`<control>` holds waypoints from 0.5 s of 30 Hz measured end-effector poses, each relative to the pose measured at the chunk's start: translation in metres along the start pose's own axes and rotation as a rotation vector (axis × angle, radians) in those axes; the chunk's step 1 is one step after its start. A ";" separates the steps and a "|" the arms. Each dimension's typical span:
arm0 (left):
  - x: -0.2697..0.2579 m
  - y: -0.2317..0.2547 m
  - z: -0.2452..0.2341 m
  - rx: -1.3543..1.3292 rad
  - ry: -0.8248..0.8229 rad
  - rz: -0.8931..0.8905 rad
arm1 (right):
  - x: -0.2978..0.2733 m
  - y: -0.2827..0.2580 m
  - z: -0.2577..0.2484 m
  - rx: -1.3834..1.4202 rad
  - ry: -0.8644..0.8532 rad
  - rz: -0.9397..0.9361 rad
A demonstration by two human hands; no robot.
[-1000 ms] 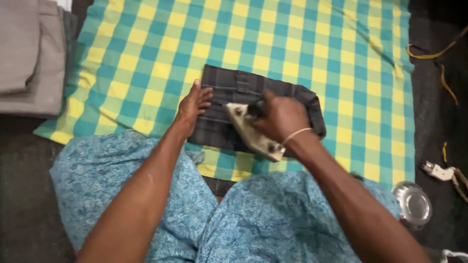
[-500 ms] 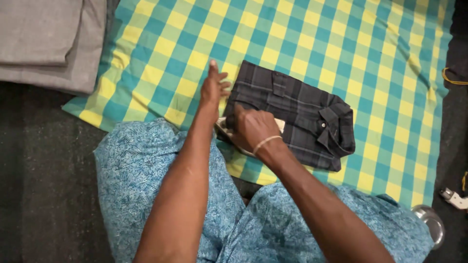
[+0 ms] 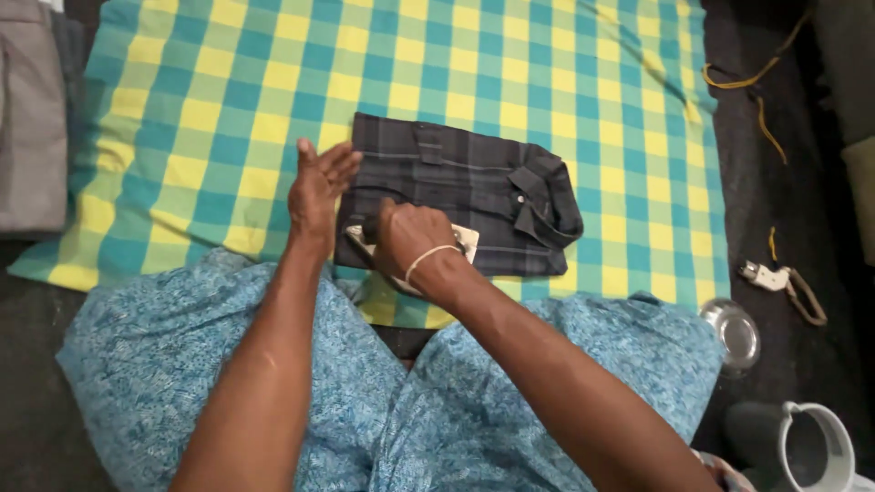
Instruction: The recorder is ironing and folding shirts on a checkered cloth spread on the floor.
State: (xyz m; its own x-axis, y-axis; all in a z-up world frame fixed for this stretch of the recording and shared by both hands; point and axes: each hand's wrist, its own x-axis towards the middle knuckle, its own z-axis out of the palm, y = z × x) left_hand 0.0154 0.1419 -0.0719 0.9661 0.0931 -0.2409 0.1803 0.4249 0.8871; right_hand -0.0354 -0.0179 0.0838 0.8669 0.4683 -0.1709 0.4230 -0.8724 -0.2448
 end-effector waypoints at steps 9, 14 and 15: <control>-0.010 -0.025 0.018 0.296 -0.066 -0.119 | -0.038 0.061 0.004 0.008 0.088 0.119; -0.005 -0.063 0.014 0.721 -0.064 0.012 | -0.058 0.072 -0.014 0.018 0.053 0.206; 0.013 -0.101 -0.001 0.915 -0.117 0.272 | -0.061 0.074 -0.019 0.018 0.021 0.252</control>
State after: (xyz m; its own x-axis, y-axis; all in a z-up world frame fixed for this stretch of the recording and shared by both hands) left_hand 0.0100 0.1016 -0.1651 0.9995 -0.0270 0.0152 -0.0261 -0.4694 0.8826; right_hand -0.0527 -0.1134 0.0939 0.9496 0.2335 -0.2090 0.1887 -0.9585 -0.2137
